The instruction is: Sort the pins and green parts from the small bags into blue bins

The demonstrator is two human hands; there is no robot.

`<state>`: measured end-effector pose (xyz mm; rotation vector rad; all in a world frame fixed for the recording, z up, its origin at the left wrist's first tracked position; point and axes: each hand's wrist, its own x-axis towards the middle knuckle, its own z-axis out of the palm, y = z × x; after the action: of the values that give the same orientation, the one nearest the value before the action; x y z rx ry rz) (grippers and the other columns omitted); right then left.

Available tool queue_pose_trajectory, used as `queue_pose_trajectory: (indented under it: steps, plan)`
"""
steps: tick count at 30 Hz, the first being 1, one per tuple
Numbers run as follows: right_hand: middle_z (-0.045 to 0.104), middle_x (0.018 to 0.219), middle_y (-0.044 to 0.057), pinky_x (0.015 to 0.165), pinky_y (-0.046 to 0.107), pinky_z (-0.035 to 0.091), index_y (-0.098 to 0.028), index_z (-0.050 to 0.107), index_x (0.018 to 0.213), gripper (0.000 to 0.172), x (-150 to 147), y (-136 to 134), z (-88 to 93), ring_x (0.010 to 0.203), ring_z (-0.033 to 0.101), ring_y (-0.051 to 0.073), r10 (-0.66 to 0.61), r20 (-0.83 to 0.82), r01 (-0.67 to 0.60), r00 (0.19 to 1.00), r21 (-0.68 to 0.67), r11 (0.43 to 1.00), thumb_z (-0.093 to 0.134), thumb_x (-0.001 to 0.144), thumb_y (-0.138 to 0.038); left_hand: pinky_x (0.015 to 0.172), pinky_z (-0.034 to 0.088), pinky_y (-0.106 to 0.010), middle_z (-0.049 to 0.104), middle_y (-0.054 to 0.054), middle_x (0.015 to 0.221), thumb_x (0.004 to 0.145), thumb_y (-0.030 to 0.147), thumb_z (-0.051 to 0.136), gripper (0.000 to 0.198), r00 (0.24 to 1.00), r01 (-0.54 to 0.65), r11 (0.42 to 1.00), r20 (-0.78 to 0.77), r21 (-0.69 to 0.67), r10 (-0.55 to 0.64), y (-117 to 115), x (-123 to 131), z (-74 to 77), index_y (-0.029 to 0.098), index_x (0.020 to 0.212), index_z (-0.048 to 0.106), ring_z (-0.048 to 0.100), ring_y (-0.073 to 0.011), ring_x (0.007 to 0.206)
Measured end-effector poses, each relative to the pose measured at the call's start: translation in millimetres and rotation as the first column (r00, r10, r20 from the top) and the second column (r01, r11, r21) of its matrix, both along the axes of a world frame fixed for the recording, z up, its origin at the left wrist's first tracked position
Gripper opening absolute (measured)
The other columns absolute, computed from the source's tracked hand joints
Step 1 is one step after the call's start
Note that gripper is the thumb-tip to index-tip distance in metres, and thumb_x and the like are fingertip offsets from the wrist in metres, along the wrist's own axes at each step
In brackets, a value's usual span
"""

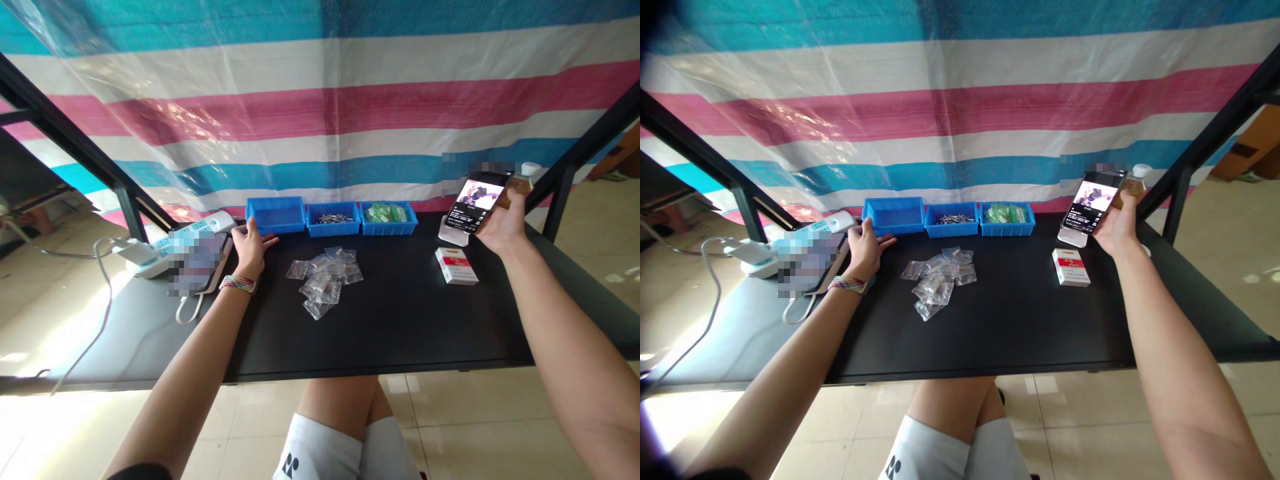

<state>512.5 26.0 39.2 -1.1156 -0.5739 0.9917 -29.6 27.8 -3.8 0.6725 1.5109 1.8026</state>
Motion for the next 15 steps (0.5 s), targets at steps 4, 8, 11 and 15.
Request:
queue_pose_trajectory:
  steps: [4,8,11,15]
  plan:
    - [0.072,0.122,0.02,0.086,0.042,0.052,-0.017,0.073,0.118,0.06,5.1,0.1,-6.7,0.097,0.069,0.029,0.048,0.037,-0.05,0.998,0.06,0.997,0.03,0.102,-0.056,0.063,0.067,-0.034,0.058,-0.004,0.096,0.104,0.042,0.059,0.025,1.0,-0.016,1.0,-0.023,0.0,0.016,1.9,-6.0,1.1,0.02,0.11,0.049,0.075,-0.0179,0.071]
    - [0.068,0.134,0.02,0.078,0.037,0.053,-0.02,0.065,0.13,0.058,-2.2,-1.3,-6.9,0.097,0.07,0.025,0.039,0.244,-0.039,0.969,-0.007,0.999,0.019,0.104,-0.044,0.062,0.066,-0.032,0.056,-0.002,0.086,0.103,0.04,0.06,0.024,0.999,-0.016,1.0,-0.044,-0.008,0.016,4.2,-9.2,0.3,0.018,0.106,0.051,0.074,-0.0184,0.068]
    - [0.07,0.125,0.021,0.076,0.038,0.053,-0.018,0.063,0.127,0.059,-8.9,-3.6,-5.4,0.095,0.071,0.025,0.02,0.398,-0.004,0.917,-0.042,0.999,0.013,0.104,-0.039,0.056,0.063,-0.027,0.055,-0.001,0.082,0.101,0.042,0.064,0.026,0.998,-0.013,1.0,-0.056,-0.014,0.012,4.3,-9.6,-0.6,0.019,0.106,0.053,0.072,-0.0164,0.063]
    - [0.071,0.096,0.015,0.076,0.041,0.055,-0.019,0.064,0.114,0.039,-9.8,-11.2,-5.6,0.083,0.07,0.025,-0.093,0.381,0.146,0.92,-0.112,0.983,0.033,0.103,-0.039,0.043,0.051,-0.017,0.06,-0.003,0.088,0.099,0.048,0.066,0.033,0.984,-0.051,0.999,-0.172,0.001,0.051,1.8,-12.0,-2.7,0.019,0.113,0.056,0.068,-0.0124,0.058]
